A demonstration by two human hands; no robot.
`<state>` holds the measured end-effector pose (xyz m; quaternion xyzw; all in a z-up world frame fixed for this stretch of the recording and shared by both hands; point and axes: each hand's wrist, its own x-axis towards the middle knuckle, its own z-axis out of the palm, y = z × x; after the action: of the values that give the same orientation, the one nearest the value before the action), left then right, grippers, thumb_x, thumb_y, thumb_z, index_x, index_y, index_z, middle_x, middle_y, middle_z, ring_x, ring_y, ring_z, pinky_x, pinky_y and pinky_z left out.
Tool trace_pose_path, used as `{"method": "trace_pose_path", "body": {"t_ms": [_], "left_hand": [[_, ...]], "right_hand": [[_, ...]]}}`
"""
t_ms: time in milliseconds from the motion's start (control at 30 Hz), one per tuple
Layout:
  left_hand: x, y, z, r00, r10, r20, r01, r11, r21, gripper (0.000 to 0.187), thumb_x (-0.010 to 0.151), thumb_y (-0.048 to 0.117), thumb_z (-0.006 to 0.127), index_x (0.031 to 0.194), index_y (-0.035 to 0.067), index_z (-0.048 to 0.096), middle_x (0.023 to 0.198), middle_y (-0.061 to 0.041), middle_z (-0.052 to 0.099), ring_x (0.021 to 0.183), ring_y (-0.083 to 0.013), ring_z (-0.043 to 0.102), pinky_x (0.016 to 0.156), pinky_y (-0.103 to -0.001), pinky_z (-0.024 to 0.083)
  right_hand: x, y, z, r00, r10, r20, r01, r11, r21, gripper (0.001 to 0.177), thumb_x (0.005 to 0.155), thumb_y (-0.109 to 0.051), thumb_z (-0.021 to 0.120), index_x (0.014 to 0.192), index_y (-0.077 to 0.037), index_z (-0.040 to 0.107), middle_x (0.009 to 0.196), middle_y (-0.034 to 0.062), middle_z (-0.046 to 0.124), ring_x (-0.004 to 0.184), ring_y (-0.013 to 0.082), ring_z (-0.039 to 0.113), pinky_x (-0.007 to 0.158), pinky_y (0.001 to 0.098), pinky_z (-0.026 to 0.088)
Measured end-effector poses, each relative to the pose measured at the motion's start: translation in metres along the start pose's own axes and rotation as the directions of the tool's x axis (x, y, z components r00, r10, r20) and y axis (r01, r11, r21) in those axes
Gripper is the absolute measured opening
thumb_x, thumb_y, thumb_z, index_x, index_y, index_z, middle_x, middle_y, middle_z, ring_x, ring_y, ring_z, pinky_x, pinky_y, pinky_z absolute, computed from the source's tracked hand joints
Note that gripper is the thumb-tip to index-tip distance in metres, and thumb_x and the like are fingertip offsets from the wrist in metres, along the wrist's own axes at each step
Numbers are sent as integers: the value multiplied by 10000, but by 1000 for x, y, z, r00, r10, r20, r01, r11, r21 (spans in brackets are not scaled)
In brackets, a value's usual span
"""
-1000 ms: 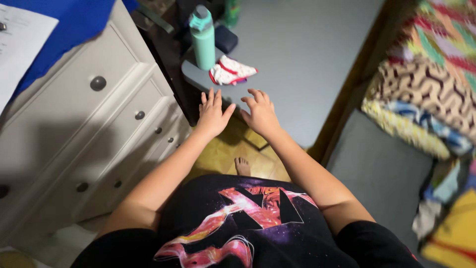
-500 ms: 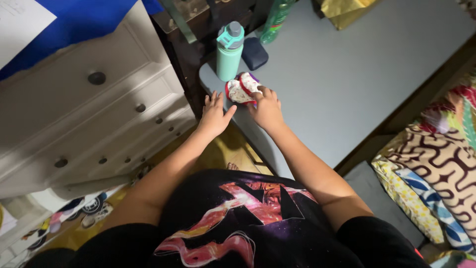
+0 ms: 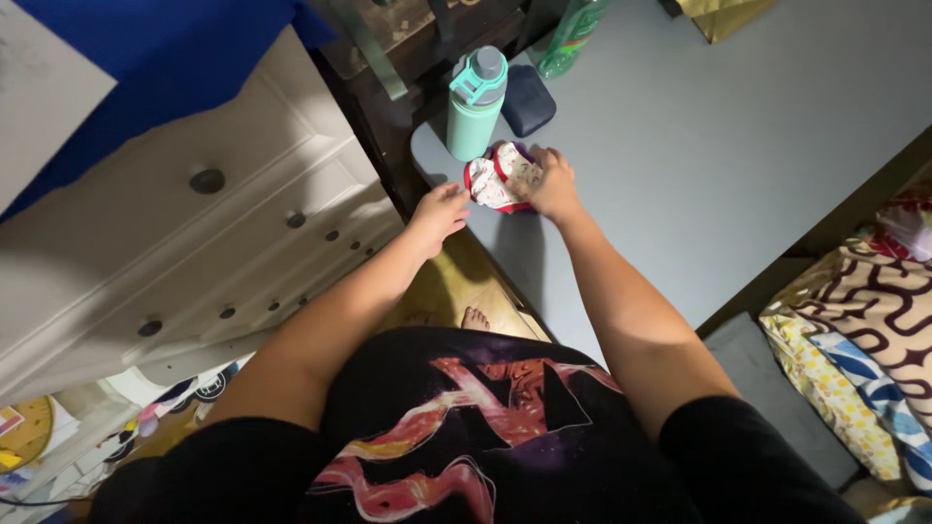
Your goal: The person packs a pink handbag with several items from a nearby dresser. They place a small patterned pouch, a light blue water bottle, a dark blue case, a green bottle, a green mug, a patterned wallet, and a black wallet into the bag one by one.
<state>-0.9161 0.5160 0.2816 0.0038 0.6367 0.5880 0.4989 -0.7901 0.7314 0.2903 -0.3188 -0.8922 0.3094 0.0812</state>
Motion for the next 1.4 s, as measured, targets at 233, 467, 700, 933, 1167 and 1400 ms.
{"method": "trace_pose_path", "body": {"t_ms": [233, 467, 700, 933, 1167, 1400], "left_hand": [[49, -9, 15, 929, 349, -123, -253, 842, 477, 655, 905, 284, 778, 1465, 65, 517, 1385, -142, 629, 1229, -228, 615, 1000, -345, 504], [67, -17, 40, 982, 167, -90, -148, 970, 194, 587, 832, 149, 796, 1349, 41, 540, 1219, -110, 703, 1086, -185, 674, 928, -336, 539], [76, -44, 33, 991, 135, 0, -135, 991, 12, 478, 807, -4, 763, 1270, -37, 649, 1137, -137, 744, 991, -226, 723, 858, -369, 585], [41, -27, 30, 960, 129, 247, -64, 965, -255, 485, 861, -40, 711, 1325, -11, 573, 1203, -130, 704, 1073, -235, 711, 933, -381, 590], [-19, 34, 65, 925, 142, 353, -25, 948, -316, 447, 919, 41, 718, 1340, -33, 588, 1227, -122, 702, 1107, -231, 703, 971, -387, 580], [-76, 53, 71, 843, 7, 537, 38, 997, -73, 437, 926, 127, 704, 1335, 13, 598, 1180, -95, 692, 1056, -211, 693, 927, -421, 562]], "right_hand": [[10, -1, 4, 919, 381, 96, -387, 921, 45, 1064, 618, -655, 865, 1503, -186, 504, 1494, 207, 446, 1389, 434, 391, 1147, 503, 371], [3, -14, 17, 881, 456, 124, -451, 890, -71, 1161, 546, -697, 922, 1445, -87, 512, 1430, 208, 519, 1338, 393, 500, 1070, 510, 444], [-3, -4, 8, 914, 272, 302, -317, 942, 110, 877, 585, -623, 895, 1198, -22, 717, 1125, 198, 766, 1006, 306, 745, 898, 414, 576], [-29, -13, -33, 892, 266, 365, -432, 737, 521, 744, 725, -308, 924, 1252, 57, 546, 1111, 188, 720, 1016, 265, 729, 850, 388, 604], [-76, -27, -85, 948, 131, 289, -311, 204, 928, 432, 897, 1, 745, 1292, 42, 575, 1125, 157, 728, 1008, 234, 727, 897, 372, 618], [-163, -48, -102, 966, 256, 35, -80, 168, 983, 431, 912, 7, 750, 1309, 44, 585, 1141, 154, 736, 995, 216, 732, 885, 373, 619]]}}
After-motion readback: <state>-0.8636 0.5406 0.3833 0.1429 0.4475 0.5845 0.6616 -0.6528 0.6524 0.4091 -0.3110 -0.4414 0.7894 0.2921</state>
